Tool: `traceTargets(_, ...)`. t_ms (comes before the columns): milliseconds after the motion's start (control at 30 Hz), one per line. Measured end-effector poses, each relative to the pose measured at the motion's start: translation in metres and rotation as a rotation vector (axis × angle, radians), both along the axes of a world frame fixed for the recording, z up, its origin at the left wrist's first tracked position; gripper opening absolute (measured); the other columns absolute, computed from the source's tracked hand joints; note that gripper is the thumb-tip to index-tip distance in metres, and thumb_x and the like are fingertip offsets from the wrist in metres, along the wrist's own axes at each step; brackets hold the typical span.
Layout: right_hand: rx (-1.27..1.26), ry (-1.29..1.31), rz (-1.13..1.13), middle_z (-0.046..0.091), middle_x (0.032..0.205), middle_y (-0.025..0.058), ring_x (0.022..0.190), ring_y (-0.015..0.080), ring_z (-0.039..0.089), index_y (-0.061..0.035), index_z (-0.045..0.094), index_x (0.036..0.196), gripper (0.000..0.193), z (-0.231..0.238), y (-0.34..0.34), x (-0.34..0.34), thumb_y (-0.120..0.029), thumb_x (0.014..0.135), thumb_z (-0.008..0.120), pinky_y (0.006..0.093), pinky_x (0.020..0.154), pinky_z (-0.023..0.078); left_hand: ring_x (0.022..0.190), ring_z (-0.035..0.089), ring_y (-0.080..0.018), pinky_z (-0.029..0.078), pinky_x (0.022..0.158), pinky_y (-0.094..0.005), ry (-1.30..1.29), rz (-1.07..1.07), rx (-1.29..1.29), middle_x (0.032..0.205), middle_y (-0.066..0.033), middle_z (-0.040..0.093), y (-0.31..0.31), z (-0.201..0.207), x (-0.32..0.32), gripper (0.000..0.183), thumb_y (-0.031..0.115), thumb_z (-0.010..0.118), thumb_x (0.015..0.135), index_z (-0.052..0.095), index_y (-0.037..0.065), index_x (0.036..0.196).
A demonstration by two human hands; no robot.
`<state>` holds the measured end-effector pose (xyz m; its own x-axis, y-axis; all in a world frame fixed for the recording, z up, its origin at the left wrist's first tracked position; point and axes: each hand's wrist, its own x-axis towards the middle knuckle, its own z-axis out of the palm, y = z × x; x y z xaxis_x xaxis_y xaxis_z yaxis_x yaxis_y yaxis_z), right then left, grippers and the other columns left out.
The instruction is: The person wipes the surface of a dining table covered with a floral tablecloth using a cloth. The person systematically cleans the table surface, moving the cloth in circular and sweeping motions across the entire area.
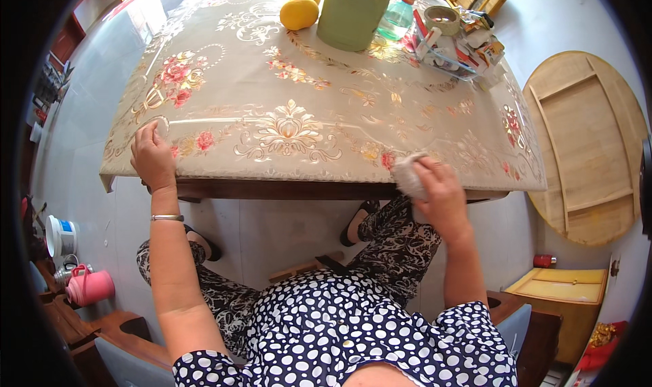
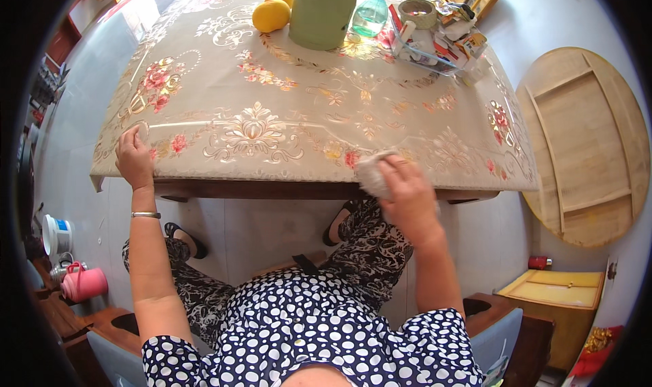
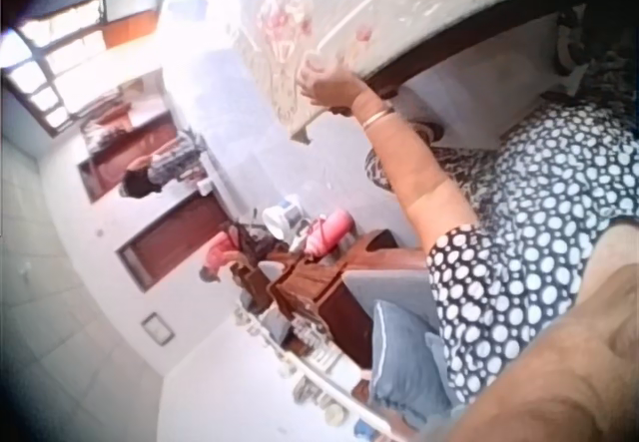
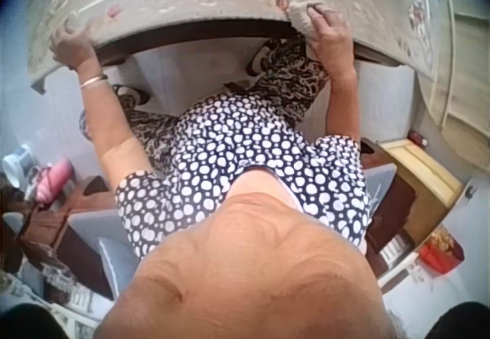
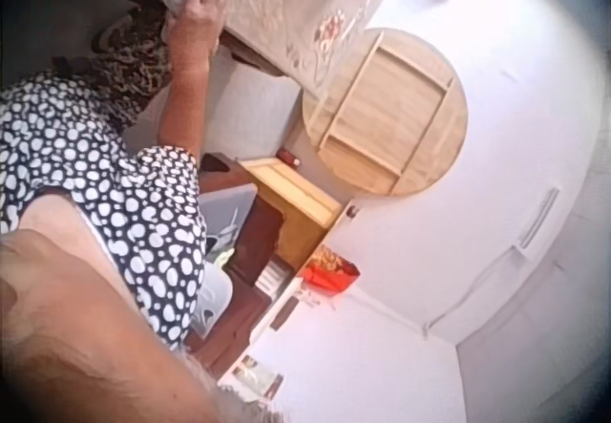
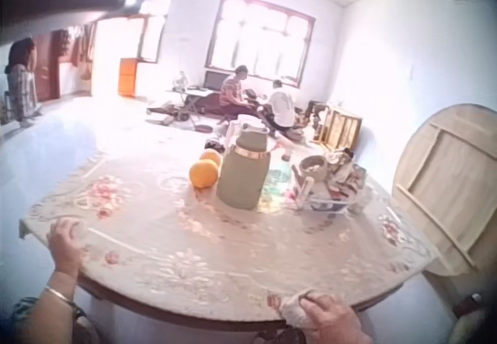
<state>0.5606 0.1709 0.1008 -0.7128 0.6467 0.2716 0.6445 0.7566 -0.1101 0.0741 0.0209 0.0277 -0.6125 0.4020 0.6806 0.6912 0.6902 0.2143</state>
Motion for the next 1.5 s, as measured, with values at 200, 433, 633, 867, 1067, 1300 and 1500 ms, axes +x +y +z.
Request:
traceTargets(200, -0.264, 0.009, -0.512, 0.063, 0.106, 0.0162, 0.096, 0.0309, 0.060, -0.0019, 0.057, 0.117, 0.054, 0.033, 0.068, 0.118, -0.015, 0.068, 0.076, 0.0361, 0.087, 0.047, 0.099, 0.058, -0.0231, 0.047, 0.083, -0.0377, 0.001, 0.014, -0.041, 0.107, 0.0023, 0.062, 0.001, -0.003, -0.005, 0.018, 0.015, 0.053, 0.088, 0.065, 0.016, 0.101)
traceTargets(433, -0.058, 0.264, -0.727, 0.057, 0.121, 0.0196, 0.111, 0.0340, 0.052, 0.0019, 0.053, 0.123, 0.059, -0.035, 0.163, 0.192, -0.037, 0.082, 0.066, 0.0393, 0.097, 0.039, 0.101, 0.057, -0.0225, 0.046, 0.085, -0.0375, -0.014, 0.012, -0.054, 0.107, 0.0023, 0.062, 0.003, -0.004, -0.008, 0.017, 0.014, 0.053, 0.087, 0.065, 0.016, 0.100)
traceTargets(633, -0.129, 0.155, -0.513, 0.046, 0.134, 0.0204, 0.126, 0.0358, 0.039, 0.0009, 0.049, 0.128, 0.063, -0.047, 0.171, 0.165, -0.040, 0.082, 0.062, 0.0412, 0.106, 0.029, 0.101, 0.057, -0.0229, 0.046, 0.085, -0.0372, -0.023, 0.017, -0.077, 0.107, 0.0017, 0.062, 0.000, -0.005, -0.009, 0.017, 0.015, 0.053, 0.087, 0.065, 0.016, 0.100)
traceTargets(867, -0.188, 0.136, -0.183, 0.040, 0.139, 0.0196, 0.129, 0.0338, 0.036, 0.0002, 0.045, 0.131, 0.062, -0.025, 0.118, 0.044, -0.032, 0.081, 0.062, 0.0402, 0.110, 0.026, 0.101, 0.057, -0.0231, 0.047, 0.085, -0.0377, -0.019, 0.016, -0.059, 0.106, 0.0017, 0.062, 0.000, -0.004, -0.007, 0.016, 0.016, 0.053, 0.088, 0.065, 0.016, 0.098)
traceTargets(1067, -0.172, 0.079, 0.162, 0.038, 0.141, 0.0182, 0.133, 0.0331, 0.031, 0.0001, 0.044, 0.132, 0.062, -0.024, 0.073, -0.083, -0.032, 0.082, 0.061, 0.0414, 0.112, 0.022, 0.100, 0.057, -0.0231, 0.047, 0.083, -0.0388, -0.028, 0.006, -0.044, 0.105, 0.0013, 0.061, 0.005, -0.002, -0.001, 0.016, 0.016, 0.053, 0.087, 0.065, 0.015, 0.099)
traceTargets(1300, -0.227, 0.021, 0.470, 0.033, 0.144, 0.0193, 0.137, 0.0342, 0.025, 0.0001, 0.042, 0.134, 0.063, -0.031, -0.001, -0.230, -0.034, 0.082, 0.058, 0.0402, 0.113, 0.020, 0.099, 0.057, -0.0231, 0.046, 0.082, -0.0386, -0.016, 0.008, -0.017, 0.104, 0.0010, 0.062, 0.001, 0.002, 0.002, 0.016, 0.016, 0.053, 0.087, 0.065, 0.015, 0.099)
traceTargets(1500, -0.328, 0.107, 0.584, 0.040, 0.139, 0.0170, 0.132, 0.0341, 0.032, -0.0012, 0.049, 0.128, 0.057, -0.025, -0.037, -0.296, -0.026, 0.078, 0.062, 0.0399, 0.110, 0.026, 0.098, 0.057, -0.0232, 0.045, 0.082, -0.0384, -0.032, 0.002, -0.008, 0.104, 0.0013, 0.062, 0.004, 0.005, 0.005, 0.016, 0.015, 0.053, 0.088, 0.065, 0.015, 0.099)
